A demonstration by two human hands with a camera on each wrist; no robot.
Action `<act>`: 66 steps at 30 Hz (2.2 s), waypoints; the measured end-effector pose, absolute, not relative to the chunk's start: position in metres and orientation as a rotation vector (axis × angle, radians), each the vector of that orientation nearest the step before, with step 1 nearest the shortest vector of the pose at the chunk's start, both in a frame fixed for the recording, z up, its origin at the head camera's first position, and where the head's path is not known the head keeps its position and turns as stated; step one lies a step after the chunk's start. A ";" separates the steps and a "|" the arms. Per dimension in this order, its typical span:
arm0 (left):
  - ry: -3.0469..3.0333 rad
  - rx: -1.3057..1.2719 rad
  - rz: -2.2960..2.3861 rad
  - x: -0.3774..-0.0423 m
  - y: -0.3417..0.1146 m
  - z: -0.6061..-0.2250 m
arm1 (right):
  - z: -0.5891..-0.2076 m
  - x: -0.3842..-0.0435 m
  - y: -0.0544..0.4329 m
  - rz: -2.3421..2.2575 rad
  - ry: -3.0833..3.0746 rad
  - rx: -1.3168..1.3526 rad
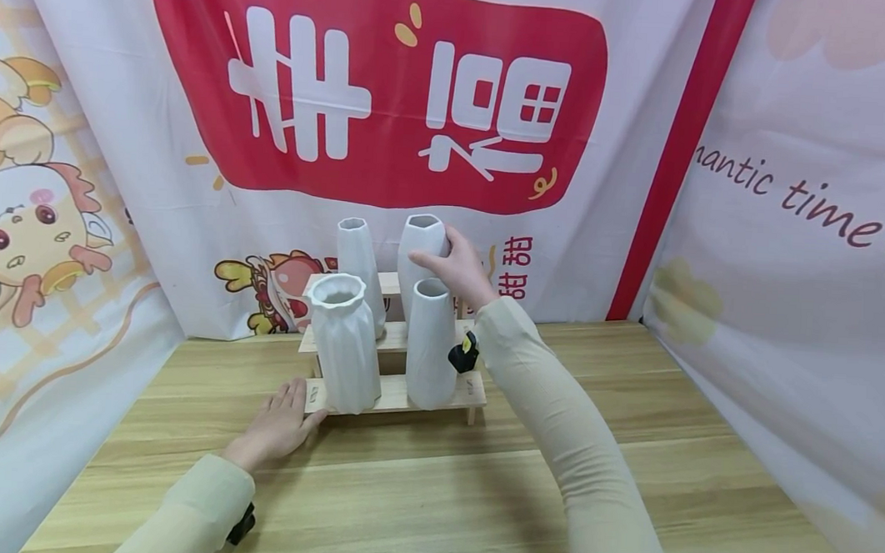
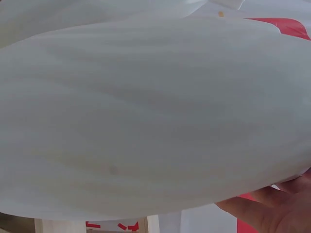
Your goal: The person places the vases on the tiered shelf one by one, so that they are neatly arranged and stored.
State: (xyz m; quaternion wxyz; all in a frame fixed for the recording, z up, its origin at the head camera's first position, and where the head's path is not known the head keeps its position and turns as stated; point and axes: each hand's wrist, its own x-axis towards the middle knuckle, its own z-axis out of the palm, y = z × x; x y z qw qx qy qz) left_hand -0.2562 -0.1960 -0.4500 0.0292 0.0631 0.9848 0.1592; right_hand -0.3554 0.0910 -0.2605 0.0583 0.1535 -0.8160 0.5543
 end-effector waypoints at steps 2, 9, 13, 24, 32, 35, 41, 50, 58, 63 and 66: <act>3.035 0.189 0.489 -0.257 -0.196 -0.450 | -0.260 -0.356 0.091 1.675 -2.478 0.466; 3.038 0.189 0.471 -0.258 -0.196 -0.451 | -0.261 -0.357 0.093 1.674 -2.484 0.484; 3.041 0.192 0.468 -0.258 -0.196 -0.452 | -0.261 -0.358 0.093 1.672 -2.485 0.495; 3.049 0.183 0.479 -0.258 -0.196 -0.451 | -0.262 -0.358 0.096 1.626 -2.507 0.531; 3.036 0.184 0.479 -0.257 -0.196 -0.450 | -0.260 -0.356 0.099 1.631 -2.513 0.553; 3.028 0.181 0.485 -0.258 -0.196 -0.450 | -0.259 -0.357 0.102 1.606 -2.520 0.567; 3.023 0.177 0.480 -0.257 -0.196 -0.450 | -0.257 -0.355 0.109 1.520 -2.559 0.540; 3.021 0.175 0.483 -0.255 -0.195 -0.448 | -0.254 -0.347 0.122 1.408 -2.601 0.510; 3.016 0.167 0.492 -0.254 -0.195 -0.448 | -0.256 -0.343 0.139 1.328 -2.599 0.475; 3.021 0.170 0.500 -0.255 -0.195 -0.449 | -0.257 -0.340 0.153 1.287 -2.574 0.477; 3.026 0.174 0.504 -0.255 -0.195 -0.450 | -0.260 -0.338 0.161 1.282 -2.564 0.477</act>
